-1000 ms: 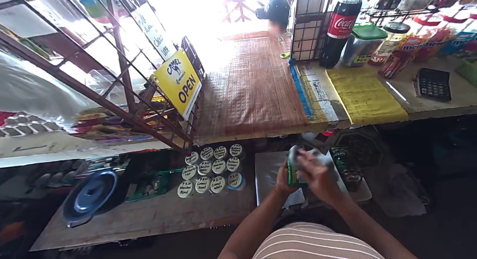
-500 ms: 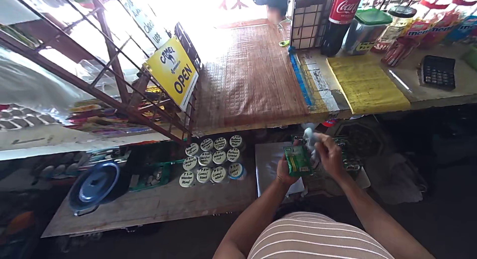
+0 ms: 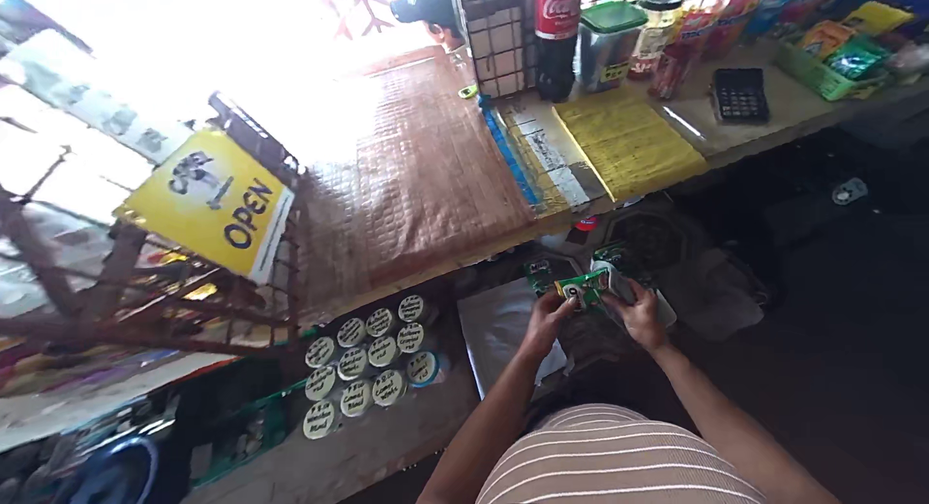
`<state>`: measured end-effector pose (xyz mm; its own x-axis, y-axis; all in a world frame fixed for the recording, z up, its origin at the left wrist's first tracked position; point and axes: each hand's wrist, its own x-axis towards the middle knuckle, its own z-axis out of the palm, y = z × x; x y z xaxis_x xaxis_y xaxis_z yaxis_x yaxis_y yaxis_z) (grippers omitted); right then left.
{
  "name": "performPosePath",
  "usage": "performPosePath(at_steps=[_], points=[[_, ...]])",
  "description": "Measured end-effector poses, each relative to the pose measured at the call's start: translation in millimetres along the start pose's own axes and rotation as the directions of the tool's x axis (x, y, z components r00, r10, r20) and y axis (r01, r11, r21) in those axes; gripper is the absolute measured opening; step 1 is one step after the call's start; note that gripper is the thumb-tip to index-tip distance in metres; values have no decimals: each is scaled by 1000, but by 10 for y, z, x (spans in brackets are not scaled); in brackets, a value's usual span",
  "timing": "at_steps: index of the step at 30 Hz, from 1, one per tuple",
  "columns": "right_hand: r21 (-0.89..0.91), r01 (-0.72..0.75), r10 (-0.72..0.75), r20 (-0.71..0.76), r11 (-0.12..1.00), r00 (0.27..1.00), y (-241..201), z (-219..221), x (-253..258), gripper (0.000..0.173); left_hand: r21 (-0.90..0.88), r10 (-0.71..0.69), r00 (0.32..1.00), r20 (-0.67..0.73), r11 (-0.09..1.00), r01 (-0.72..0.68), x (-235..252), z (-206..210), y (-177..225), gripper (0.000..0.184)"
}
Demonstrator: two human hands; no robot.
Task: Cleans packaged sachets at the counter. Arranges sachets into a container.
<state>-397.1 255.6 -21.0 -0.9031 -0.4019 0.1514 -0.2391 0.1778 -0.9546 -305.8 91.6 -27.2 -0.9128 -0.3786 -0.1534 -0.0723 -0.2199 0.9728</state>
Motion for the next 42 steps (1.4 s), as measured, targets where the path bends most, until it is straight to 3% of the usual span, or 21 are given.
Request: performPosePath(at_steps=[4, 7, 9, 13, 17, 19, 21, 23, 26, 29, 32, 34, 38, 40, 42], points=[[-85, -22, 4, -213, 996, 977, 223, -544, 55, 39, 220, 63, 991, 116, 972, -87, 259, 388, 71, 17], [-184, -163, 68, -435, 969, 898, 364, -1222, 21, 48, 462, -39, 970, 241, 883, -79, 441, 676, 111, 30], [-173, -268, 136, -540, 948, 830, 486, -1646, -81, 50, 653, -146, 940, 308, 751, -97, 554, 897, 84, 32], [-105, -319, 176, -654, 942, 736, 584, -2105, -339, 47, 855, -277, 879, 387, 465, -230, 800, 1310, -241, 33], [-190, -386, 178, -652, 903, 737, 678, -2257, -487, 48, 954, -497, 814, 299, 182, -240, 973, 1628, -512, 37], [-240, -387, 158, -634, 890, 757, 751, -2308, -495, 48, 960, -489, 826, 280, 128, -250, 1008, 1686, -656, 37], [-210, -382, 180, -618, 900, 766, 798, -2339, -447, 48, 953, -372, 879, 298, 168, -252, 1021, 1610, -741, 42], [-118, -373, 224, -620, 920, 751, 807, -2354, -359, 47, 926, -176, 945, 275, 311, -211, 1029, 1394, -779, 43], [-81, -363, 240, -615, 928, 751, 795, -2352, -223, 48, 912, 8, 996, -94, 401, 83, 1105, 838, -810, 36], [-146, -332, 194, -575, 932, 795, 802, -2298, -125, 49, 793, -16, 862, -507, 384, 474, 1275, 73, -867, 48], [-163, -312, 182, -535, 936, 825, 730, -2153, -85, 47, 645, -127, 701, -702, 304, 701, 1393, -408, -899, 55], [-181, -311, 179, -516, 933, 837, 659, -2035, -91, 46, 617, -199, 671, -715, 273, 738, 1479, -529, -911, 55], [-208, -313, 184, -476, 927, 860, 581, -1800, -180, 47, 690, -278, 722, -633, 221, 689, 1659, -610, -952, 64], [-193, -314, 199, -455, 930, 868, 558, -1673, -225, 48, 697, -339, 743, -577, 269, 664, 1667, -569, -870, 73], [-163, -326, 229, -435, 931, 871, 533, -1521, -244, 48, 708, -344, 791, -505, 358, 608, 1665, -566, -840, 69]])
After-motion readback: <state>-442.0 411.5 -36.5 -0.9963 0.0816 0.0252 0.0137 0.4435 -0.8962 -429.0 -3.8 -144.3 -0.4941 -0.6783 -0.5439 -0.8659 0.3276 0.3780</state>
